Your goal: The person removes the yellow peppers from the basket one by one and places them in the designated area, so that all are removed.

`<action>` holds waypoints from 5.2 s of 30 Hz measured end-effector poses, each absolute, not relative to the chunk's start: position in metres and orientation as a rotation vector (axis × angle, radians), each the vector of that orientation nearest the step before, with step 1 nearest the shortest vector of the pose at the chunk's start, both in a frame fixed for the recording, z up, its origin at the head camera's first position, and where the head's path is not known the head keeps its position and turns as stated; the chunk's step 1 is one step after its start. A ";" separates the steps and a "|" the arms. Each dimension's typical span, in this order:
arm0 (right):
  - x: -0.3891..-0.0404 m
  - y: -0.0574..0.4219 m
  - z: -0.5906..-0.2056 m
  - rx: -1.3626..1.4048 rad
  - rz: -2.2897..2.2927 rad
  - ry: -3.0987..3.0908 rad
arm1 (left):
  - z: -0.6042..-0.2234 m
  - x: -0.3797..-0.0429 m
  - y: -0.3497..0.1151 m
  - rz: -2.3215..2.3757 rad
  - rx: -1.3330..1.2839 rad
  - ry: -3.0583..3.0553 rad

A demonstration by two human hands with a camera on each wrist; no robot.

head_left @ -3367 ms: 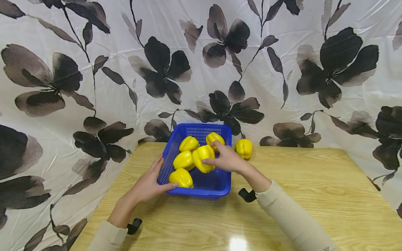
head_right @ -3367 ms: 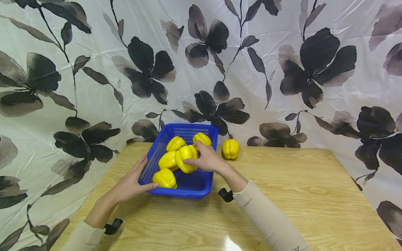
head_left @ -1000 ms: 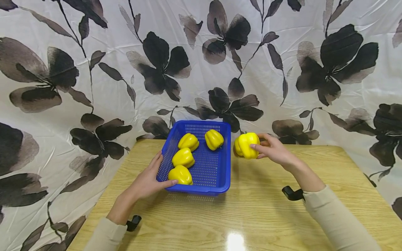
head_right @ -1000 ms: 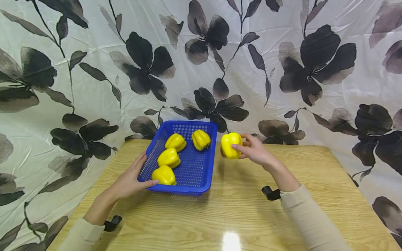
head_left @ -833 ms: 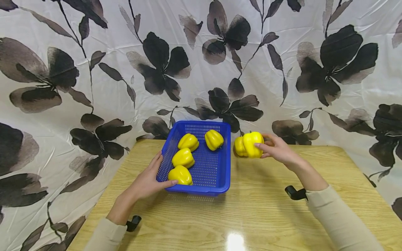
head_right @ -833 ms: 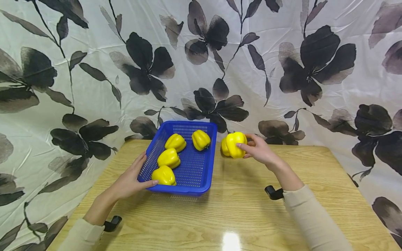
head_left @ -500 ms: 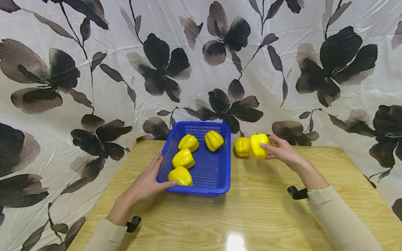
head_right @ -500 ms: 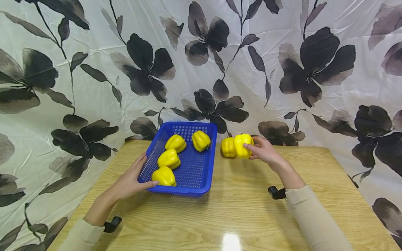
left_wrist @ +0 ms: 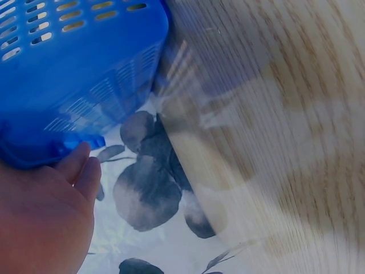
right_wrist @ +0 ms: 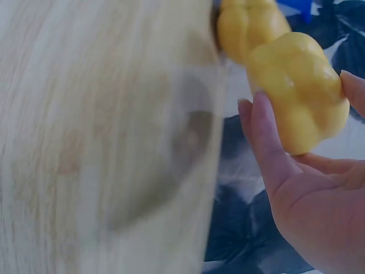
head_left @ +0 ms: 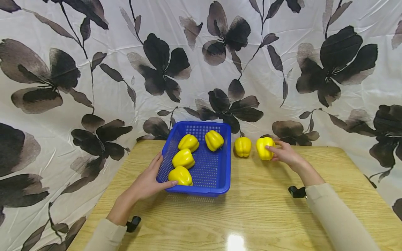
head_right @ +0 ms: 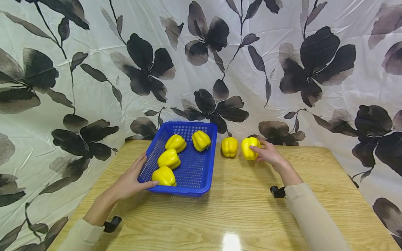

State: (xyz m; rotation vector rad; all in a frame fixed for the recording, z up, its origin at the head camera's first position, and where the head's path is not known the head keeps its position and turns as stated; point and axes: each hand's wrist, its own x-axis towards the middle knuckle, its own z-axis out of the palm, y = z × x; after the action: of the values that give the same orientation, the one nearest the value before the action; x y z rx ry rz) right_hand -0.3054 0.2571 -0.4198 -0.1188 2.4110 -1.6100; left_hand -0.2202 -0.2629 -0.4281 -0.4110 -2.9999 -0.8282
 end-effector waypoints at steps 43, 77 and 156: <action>-0.338 0.277 -0.452 -0.027 -1.552 2.304 | -0.430 -0.219 -0.262 -0.819 -0.423 -2.995; -0.334 0.273 -0.452 -0.030 -1.526 2.358 | -0.429 -0.218 -0.264 -0.846 -0.401 -3.008; -0.221 0.108 -0.375 -1.004 -1.078 2.656 | -0.431 -0.219 -0.261 -0.858 -0.421 -2.974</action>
State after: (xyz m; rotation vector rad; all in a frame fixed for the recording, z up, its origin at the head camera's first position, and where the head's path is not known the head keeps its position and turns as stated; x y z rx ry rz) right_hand -0.2211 0.1076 -0.3746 -1.0041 2.6559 -1.0783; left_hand -0.2192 -0.2606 -0.4310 -0.4213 -2.9745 -0.8575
